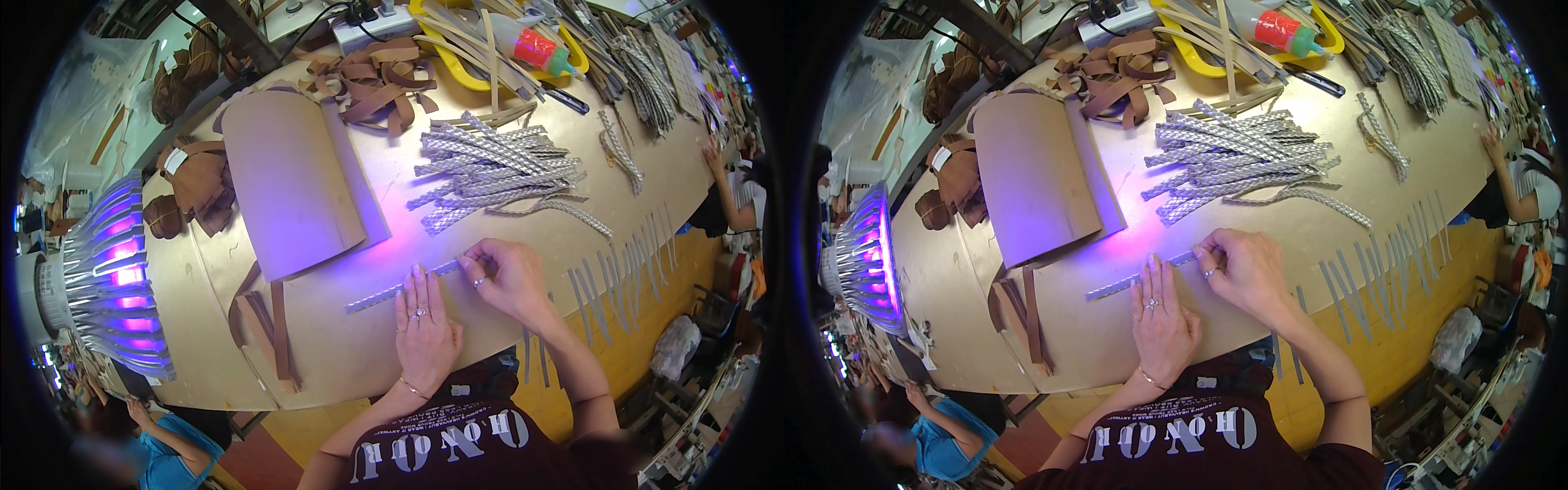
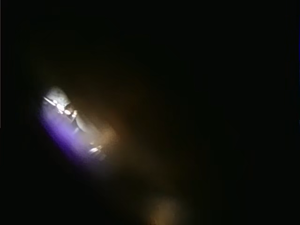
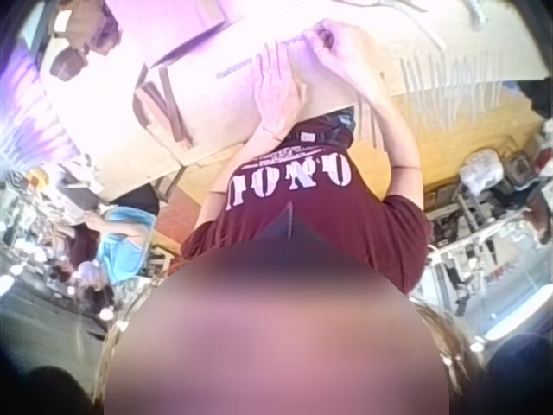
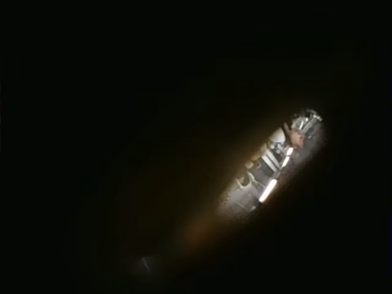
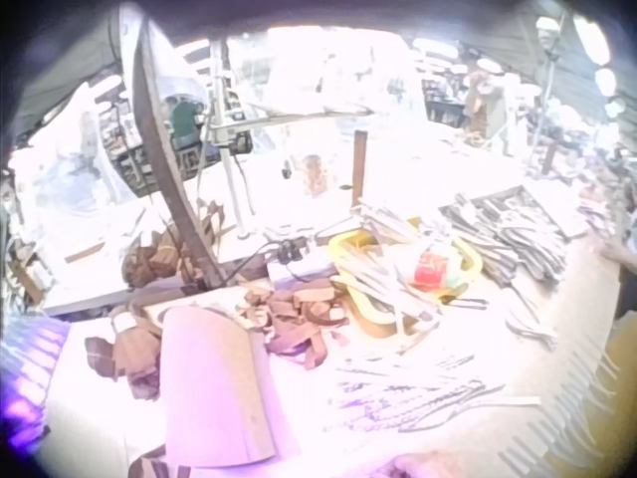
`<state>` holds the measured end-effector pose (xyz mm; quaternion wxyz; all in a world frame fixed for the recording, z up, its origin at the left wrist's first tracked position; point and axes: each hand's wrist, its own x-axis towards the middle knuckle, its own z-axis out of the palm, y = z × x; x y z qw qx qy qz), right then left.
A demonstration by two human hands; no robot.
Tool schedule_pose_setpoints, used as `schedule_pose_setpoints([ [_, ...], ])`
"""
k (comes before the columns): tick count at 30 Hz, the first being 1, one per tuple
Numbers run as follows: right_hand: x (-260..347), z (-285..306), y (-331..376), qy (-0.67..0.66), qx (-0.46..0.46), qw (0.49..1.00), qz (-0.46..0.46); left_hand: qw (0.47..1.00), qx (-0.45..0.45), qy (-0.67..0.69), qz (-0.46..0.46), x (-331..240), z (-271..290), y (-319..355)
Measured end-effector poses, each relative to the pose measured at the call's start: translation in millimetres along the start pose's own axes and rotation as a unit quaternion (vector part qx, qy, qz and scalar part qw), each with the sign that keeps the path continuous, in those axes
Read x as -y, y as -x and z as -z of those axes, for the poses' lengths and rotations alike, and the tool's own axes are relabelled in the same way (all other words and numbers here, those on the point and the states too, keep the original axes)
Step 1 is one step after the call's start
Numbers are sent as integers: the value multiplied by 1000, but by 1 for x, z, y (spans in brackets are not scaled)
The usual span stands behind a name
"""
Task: The person assembles braided straps by hand, repeatedly picking up braided cords and flat strips, aligning them, and stacking the finished units on the table. The person also handles brown leather pieces and organizes materials on the workbench.
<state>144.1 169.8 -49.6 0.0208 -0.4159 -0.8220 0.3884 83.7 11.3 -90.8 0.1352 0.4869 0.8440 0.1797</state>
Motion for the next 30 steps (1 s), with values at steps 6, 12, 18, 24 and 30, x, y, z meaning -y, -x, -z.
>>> schedule_pose_setpoints([
  [6, -2, -2, 3, -6, -13, 1000, 20, 1000, 10, -29, 1, -3, 1, -1],
  [12, -5, -8, 5, 5, -35, 998, 50, 995, 23, -95, -7, -4, 3, -2],
  [18, -9, -11, 6, 19, -37, 997, 60, 994, 25, -106, -12, -6, 5, -3],
  [24, -9, -15, 7, 40, -68, 994, 80, 991, 21, -131, -12, -13, 5, -8],
  [30, -13, 0, 7, -80, -33, 996, -14, 989, 17, -146, -13, -16, 4, -8],
])
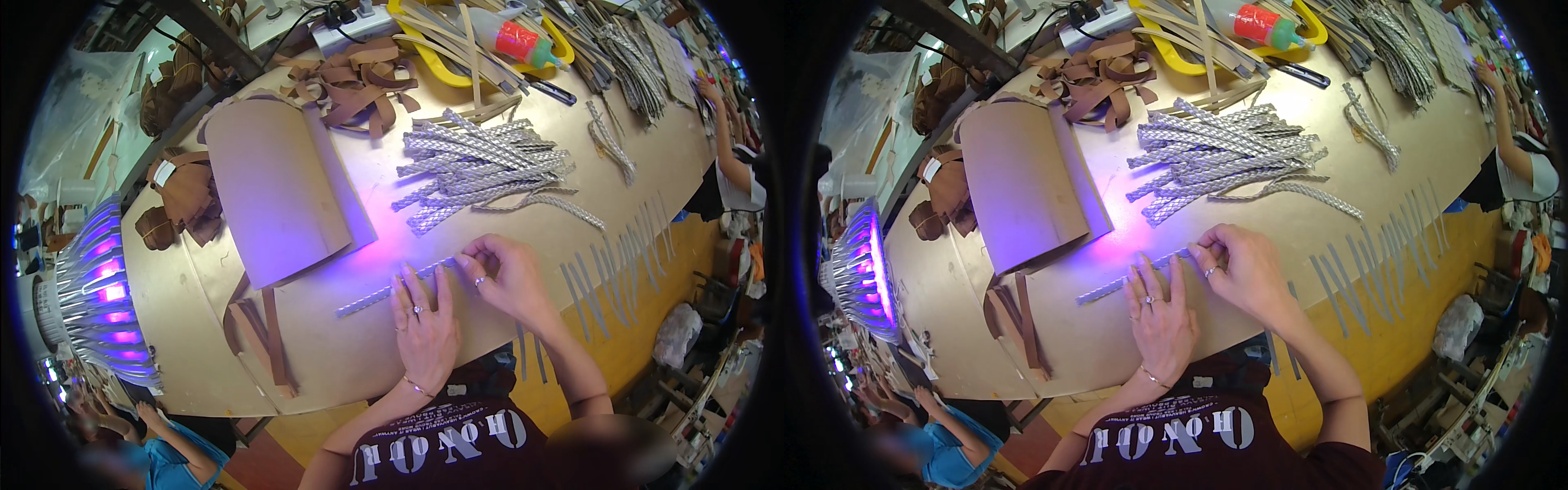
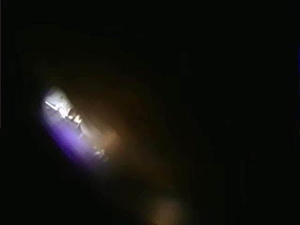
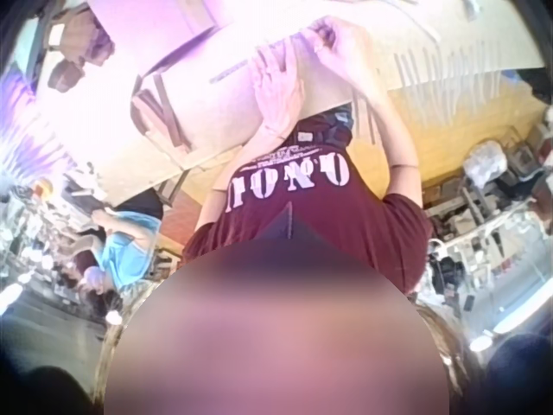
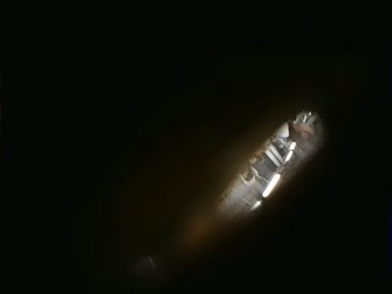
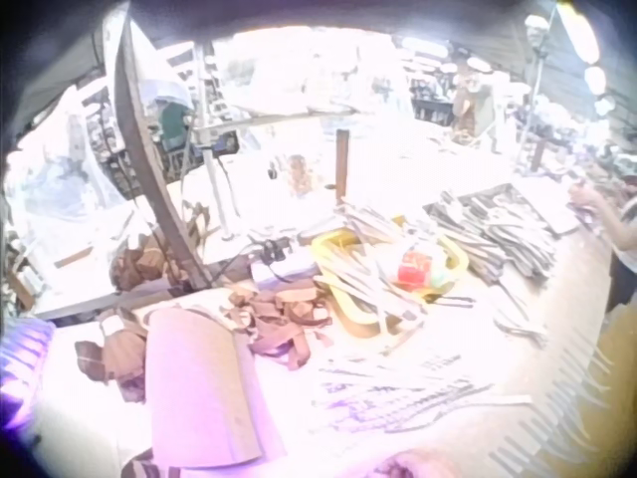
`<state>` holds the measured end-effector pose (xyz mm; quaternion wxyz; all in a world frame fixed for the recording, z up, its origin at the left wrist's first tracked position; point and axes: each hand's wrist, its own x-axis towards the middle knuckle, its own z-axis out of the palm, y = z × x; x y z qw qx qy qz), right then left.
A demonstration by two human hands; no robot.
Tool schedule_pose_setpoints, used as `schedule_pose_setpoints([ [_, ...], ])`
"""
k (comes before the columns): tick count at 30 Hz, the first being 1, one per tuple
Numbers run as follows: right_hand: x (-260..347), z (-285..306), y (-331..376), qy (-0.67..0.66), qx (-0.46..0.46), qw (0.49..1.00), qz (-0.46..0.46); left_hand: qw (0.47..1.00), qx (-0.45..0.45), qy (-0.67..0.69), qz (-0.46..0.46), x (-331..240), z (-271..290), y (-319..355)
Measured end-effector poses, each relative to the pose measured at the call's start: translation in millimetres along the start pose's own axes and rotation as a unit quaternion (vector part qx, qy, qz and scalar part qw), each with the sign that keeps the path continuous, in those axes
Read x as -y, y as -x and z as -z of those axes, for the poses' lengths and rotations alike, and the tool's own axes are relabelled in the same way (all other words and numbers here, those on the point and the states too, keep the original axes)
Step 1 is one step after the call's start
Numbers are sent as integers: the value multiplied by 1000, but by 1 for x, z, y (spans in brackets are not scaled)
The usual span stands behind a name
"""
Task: The person assembles braided straps by hand, repeatedly picking up braided cords and flat strips, aligning them, and stacking the finished units on the table. The person also handles brown leather pieces and organizes materials on the workbench.
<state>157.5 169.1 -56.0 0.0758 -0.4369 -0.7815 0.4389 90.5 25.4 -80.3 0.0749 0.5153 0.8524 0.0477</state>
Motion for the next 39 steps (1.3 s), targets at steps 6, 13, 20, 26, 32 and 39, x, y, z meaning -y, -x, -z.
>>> schedule_pose_setpoints([
  [6, 7, 4, -4, 37, 22, 999, -32, 1000, 2, -13, -1, 0, 0, -1],
  [13, 9, -3, -2, 96, 0, 995, -16, 1000, 2, -13, -2, 0, -3, 0],
  [20, 5, -8, -3, 59, -10, 998, 6, 1000, -9, 4, 12, 7, -9, 8],
  [26, 7, -5, -2, 79, 7, 997, 3, 995, 32, 81, 53, 43, 2, 28],
  [32, 9, -4, -2, 100, 6, 995, 4, 991, 51, 82, 94, 73, 7, 49],
  [39, 6, -6, -1, 101, 2, 995, 12, 984, 50, 83, 150, 78, 7, 57],
])
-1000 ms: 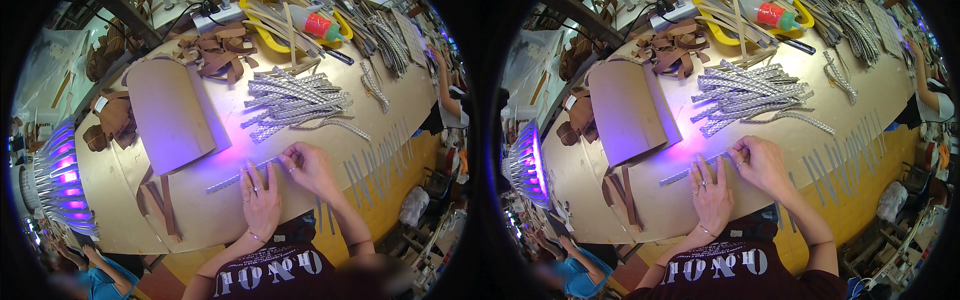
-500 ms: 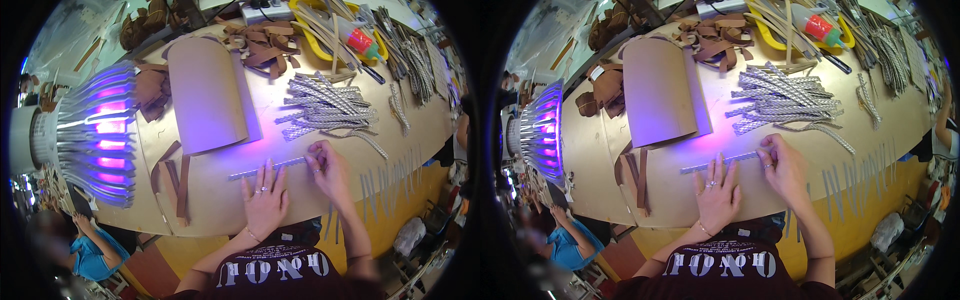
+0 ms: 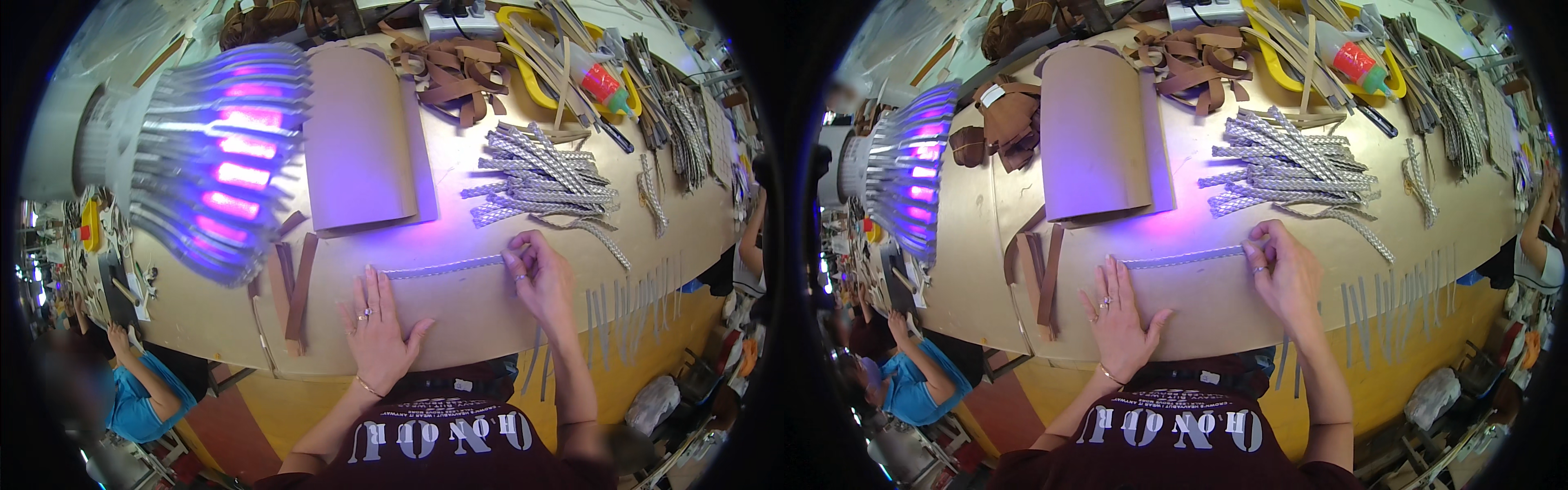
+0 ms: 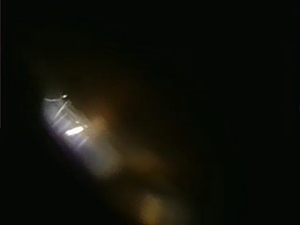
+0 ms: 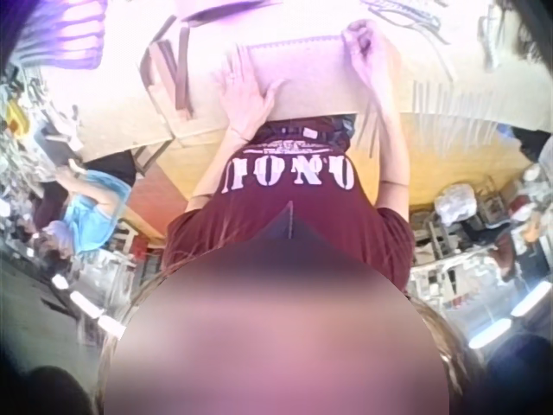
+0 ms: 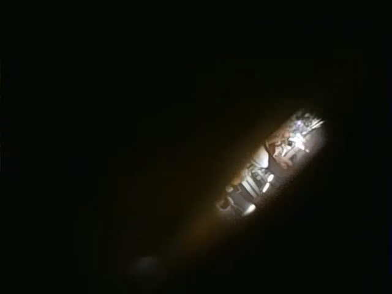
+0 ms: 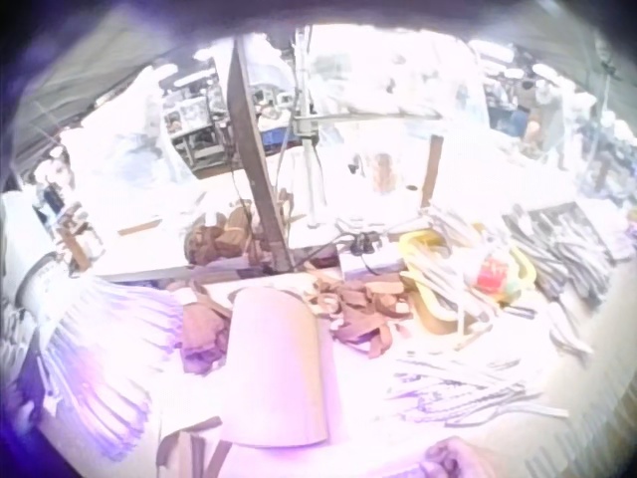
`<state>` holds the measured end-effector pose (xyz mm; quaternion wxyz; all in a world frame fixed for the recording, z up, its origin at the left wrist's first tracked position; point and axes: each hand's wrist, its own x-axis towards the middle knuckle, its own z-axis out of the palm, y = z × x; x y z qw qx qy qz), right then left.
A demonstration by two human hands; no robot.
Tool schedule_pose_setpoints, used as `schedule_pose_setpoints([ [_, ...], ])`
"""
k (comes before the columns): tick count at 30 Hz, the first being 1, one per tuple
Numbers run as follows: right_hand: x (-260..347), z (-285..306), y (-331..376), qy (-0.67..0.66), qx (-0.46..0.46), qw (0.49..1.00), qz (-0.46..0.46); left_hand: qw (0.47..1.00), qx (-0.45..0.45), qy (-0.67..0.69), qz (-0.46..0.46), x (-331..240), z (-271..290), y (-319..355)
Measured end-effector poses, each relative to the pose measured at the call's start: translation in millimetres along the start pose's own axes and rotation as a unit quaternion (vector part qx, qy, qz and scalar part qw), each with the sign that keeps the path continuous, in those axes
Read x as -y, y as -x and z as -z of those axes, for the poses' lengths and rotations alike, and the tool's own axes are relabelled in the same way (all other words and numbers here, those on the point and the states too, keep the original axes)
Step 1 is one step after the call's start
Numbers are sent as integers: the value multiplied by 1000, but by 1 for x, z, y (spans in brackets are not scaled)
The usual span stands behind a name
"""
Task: The person assembles braided straps by hand, repeatedly picking up braided cords and flat strips, aligning them, and stacking the finished units on the table. The person also handles brown leather pieces and organizes materials on the workbench.
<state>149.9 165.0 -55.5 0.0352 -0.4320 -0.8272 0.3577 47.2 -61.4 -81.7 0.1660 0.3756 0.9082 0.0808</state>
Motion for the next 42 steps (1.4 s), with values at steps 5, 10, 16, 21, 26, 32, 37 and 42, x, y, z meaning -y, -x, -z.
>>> schedule_pose_setpoints([
  [5, 2, 4, 0, -26, 11, 1000, -13, 999, -34, 1, -24, 7, -5, 1],
  [10, 6, 3, 10, 52, -71, 987, 135, 980, -146, 124, -52, 17, -15, 8],
  [16, 15, -42, -2, 126, -57, 925, 354, 949, -230, 152, -151, 15, -19, 24],
  [21, 43, -84, -30, 237, -91, 860, 443, 938, -251, 164, -174, 5, -21, 20],
  [26, 49, -66, -38, 198, -86, 883, 416, 943, -234, 162, -171, -4, -19, 10],
  [32, -22, 39, -39, 219, -171, 927, 252, 948, -184, 155, -209, -13, -18, 3],
  [37, -42, 61, -49, 254, -150, 915, 276, 941, -182, 142, -249, -24, -12, -9],
  [42, -37, 69, -59, 202, -172, 913, 311, 929, -192, 195, -248, -27, -1, -25],
])
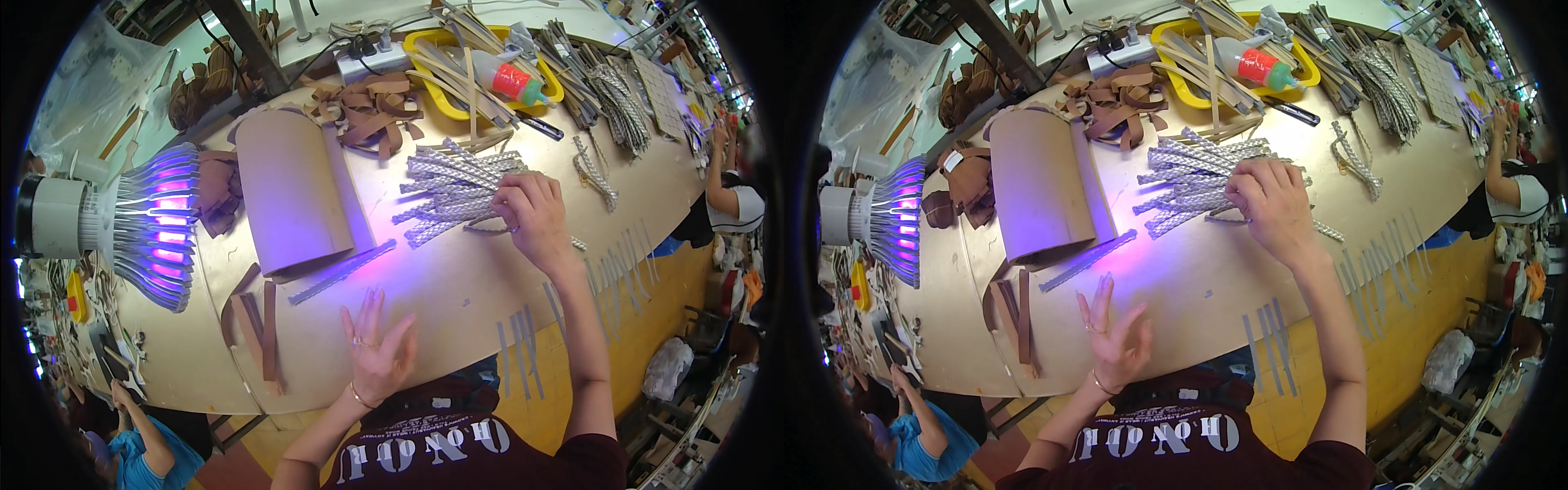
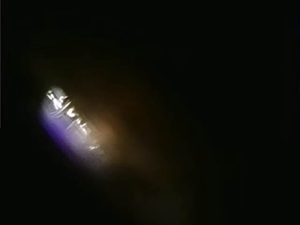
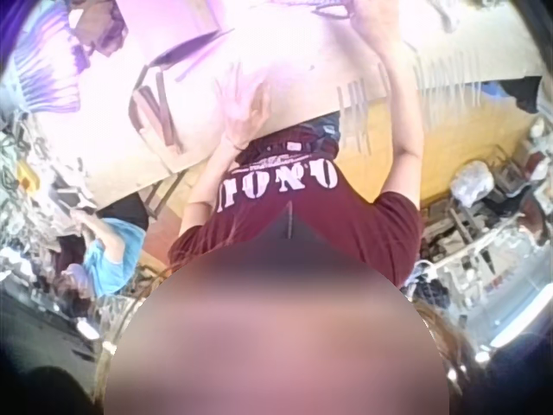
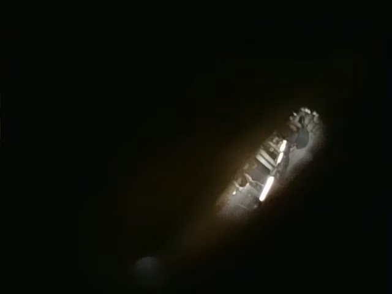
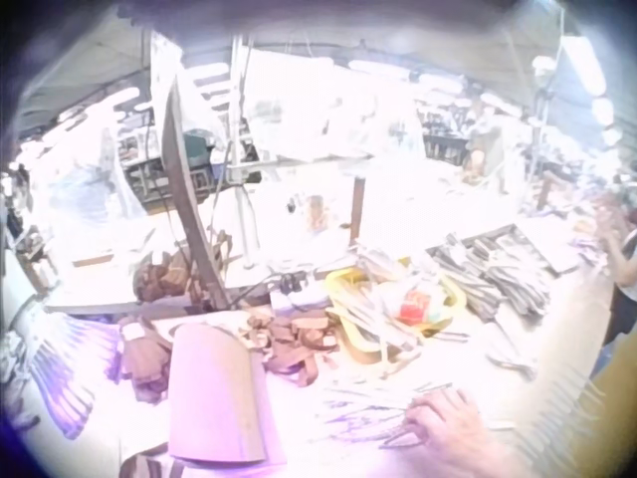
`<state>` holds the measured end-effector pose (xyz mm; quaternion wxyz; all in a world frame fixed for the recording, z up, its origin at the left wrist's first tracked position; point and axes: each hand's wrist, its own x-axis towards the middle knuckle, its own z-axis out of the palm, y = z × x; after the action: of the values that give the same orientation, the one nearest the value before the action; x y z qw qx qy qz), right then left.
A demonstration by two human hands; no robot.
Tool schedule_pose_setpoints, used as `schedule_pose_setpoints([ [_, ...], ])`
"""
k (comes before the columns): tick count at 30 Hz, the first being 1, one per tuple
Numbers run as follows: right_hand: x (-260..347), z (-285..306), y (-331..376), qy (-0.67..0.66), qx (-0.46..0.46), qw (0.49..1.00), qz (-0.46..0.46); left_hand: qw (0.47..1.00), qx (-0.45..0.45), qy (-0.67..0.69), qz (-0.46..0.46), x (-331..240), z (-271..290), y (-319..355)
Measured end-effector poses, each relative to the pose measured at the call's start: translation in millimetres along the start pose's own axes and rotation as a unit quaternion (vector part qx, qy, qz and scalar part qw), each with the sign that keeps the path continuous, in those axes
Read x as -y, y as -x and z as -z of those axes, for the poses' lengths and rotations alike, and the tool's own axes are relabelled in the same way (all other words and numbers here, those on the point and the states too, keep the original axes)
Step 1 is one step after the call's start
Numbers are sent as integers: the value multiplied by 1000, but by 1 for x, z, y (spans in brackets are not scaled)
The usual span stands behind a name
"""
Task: The person assembles braided straps by hand, repeatedly picking up braided cords and flat strips, aligning them, and stacking the finished units on the table. The person also handles brown leather pieces and organizes materials on the workbench.
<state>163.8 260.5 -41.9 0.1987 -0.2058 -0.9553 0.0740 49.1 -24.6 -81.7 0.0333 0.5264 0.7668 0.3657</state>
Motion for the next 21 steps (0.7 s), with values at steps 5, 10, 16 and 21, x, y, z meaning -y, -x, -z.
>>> schedule_pose_setpoints([
  [5, -2, 6, 1, 23, 129, 991, 11, 999, -17, 11, 24, 4, 4, -7],
  [10, 0, 0, -1, 11, 108, 994, 9, 1000, -2, 2, 22, 6, 7, -7],
  [16, 11, -4, -11, -69, 79, 994, 4, 999, -10, 14, 30, 4, 9, -11],
  [21, 31, -33, -22, -20, 102, 994, 37, 999, -19, 19, 29, 5, 12, -12],
])
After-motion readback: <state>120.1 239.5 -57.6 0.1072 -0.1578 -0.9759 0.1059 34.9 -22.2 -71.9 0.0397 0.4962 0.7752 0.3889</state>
